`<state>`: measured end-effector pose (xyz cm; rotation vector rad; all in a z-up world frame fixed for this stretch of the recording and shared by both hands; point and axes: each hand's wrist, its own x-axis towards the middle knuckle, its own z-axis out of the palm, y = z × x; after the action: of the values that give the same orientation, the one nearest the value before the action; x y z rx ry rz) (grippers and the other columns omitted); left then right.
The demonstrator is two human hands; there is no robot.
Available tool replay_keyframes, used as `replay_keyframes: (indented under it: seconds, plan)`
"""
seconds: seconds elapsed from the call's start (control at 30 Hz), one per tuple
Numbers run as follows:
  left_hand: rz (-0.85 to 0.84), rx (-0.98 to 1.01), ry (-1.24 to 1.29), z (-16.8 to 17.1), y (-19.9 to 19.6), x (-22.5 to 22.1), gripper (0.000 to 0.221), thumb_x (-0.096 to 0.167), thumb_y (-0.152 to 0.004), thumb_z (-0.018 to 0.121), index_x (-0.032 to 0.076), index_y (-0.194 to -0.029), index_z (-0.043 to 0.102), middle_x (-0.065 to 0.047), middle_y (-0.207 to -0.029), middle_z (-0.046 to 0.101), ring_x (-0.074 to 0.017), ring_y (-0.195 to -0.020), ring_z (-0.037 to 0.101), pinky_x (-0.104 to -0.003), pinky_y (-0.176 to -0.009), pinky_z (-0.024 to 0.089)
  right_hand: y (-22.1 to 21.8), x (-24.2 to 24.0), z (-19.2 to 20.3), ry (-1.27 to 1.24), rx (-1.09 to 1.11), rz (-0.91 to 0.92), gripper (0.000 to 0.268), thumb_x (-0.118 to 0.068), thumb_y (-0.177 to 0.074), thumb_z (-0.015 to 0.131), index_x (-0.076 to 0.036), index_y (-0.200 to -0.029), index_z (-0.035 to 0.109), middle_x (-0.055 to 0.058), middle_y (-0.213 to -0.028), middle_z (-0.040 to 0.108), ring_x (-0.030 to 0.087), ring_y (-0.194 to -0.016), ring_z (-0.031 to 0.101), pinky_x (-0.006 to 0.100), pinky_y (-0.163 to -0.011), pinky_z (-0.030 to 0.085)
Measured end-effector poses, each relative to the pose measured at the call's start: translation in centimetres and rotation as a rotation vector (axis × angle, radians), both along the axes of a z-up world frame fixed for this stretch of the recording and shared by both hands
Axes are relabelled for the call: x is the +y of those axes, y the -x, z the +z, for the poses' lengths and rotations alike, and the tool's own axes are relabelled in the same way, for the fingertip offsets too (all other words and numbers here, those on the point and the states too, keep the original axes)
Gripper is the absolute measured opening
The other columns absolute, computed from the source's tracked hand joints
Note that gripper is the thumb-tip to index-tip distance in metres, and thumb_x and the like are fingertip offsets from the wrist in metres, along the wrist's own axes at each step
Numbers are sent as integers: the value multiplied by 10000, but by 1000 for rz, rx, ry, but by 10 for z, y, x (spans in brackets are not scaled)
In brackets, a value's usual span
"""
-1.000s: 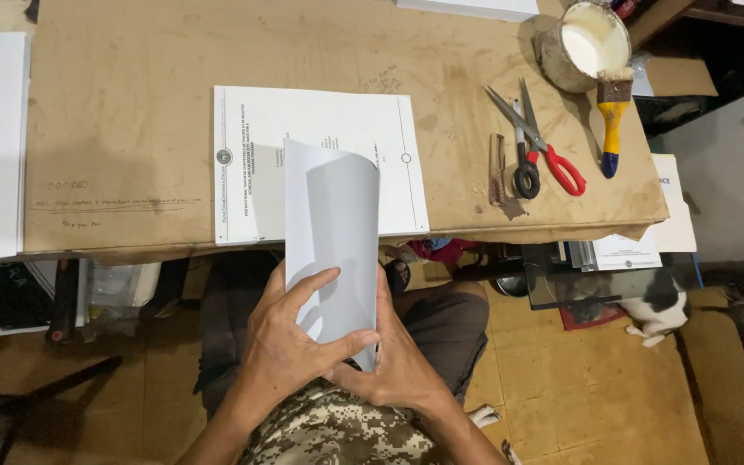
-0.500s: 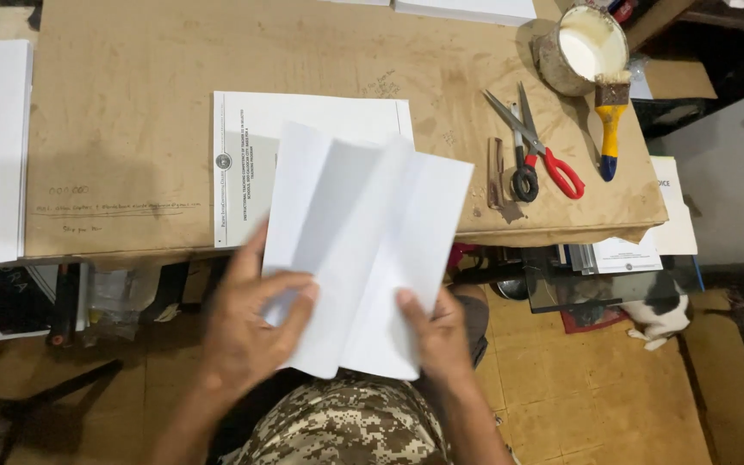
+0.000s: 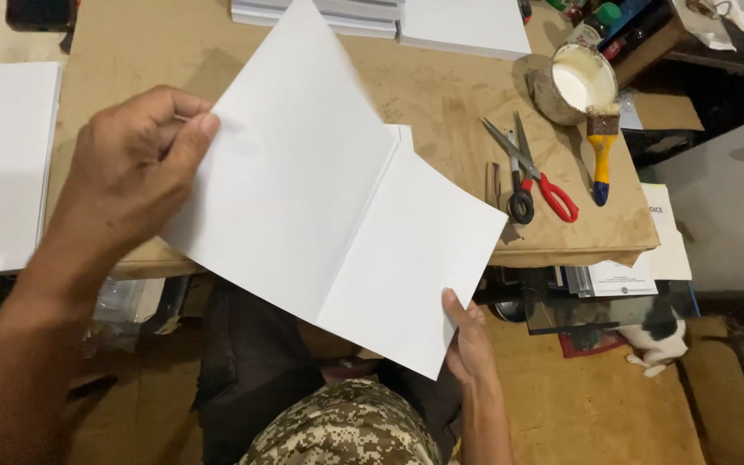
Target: Assembling a notepad by stacking papers, applying glue to the spine, and trimming the edges.
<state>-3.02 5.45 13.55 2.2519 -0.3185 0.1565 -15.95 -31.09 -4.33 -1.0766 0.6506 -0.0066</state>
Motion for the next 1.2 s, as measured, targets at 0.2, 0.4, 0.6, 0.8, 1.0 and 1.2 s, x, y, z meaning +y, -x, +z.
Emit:
replay_keyframes:
  seconds: [0.2, 0.4, 0.6, 0.8, 1.0, 1.2]
  plan:
    - [76, 114, 47, 35, 3, -3, 261, 224, -1146, 529, 40, -1188, 708, -96, -1056, 742, -212, -856, 655, -381, -578, 449, 3, -24, -36, 283, -96, 32, 285, -352, -1032, 629, -154, -832, 673, -62, -644, 565, 61, -517, 453, 238, -419, 294]
    - [39, 24, 14, 42, -4, 0, 247, 213, -1140, 546, 42, -1214, 709, -115, -986, 767, -192, -816, 679, -375, -569, 464, -1, -19, -33, 413, -42, -69, 324, -330, -1052, 602, -102, -834, 674, 13, -655, 611, 121, -522, 547, 256, -377, 436]
    - [44, 7, -75, 41, -7, -12, 244, 219, -1104, 553, 78, -1201, 727, -90, -970, 775, -182, -834, 689, -369, -621, 452, 2, -4, -19, 835, -55, -80, 419, -316, -1064, 516, -82, -725, 589, 35, -620, 576, 118, -553, 571, 278, -424, 572]
    - [-62, -264, -140, 35, -16, -4, 212, 91, -1225, 589, -61, -1268, 730, -254, -1060, 755, -291, -864, 728, -389, -496, 528, 0, -14, -30, 927, -19, -112, 436, -316, -1085, 458, -79, -724, 524, 27, -597, 527, 135, -510, 571, 284, -440, 597]
    - [-10, -224, 8, 43, -14, 5, 182, -8, -1278, 543, -148, -1268, 658, -156, -774, 623, -189, -572, 480, -324, -428, 305, 13, -71, -58, 1298, -115, -238, 314, -299, -1129, 443, -103, -919, 570, 12, -790, 515, 176, -753, 466, 352, -666, 370]
    - [-181, -234, -290, 52, -3, -30, 168, 83, -1060, 602, 57, -1171, 725, -104, -813, 753, -186, -436, 575, -349, -374, 513, 52, -221, -66, 1507, -384, -636, 241, -10, -1271, 613, -11, -1034, 660, 80, -1016, 649, 177, -936, 573, 283, -794, 419]
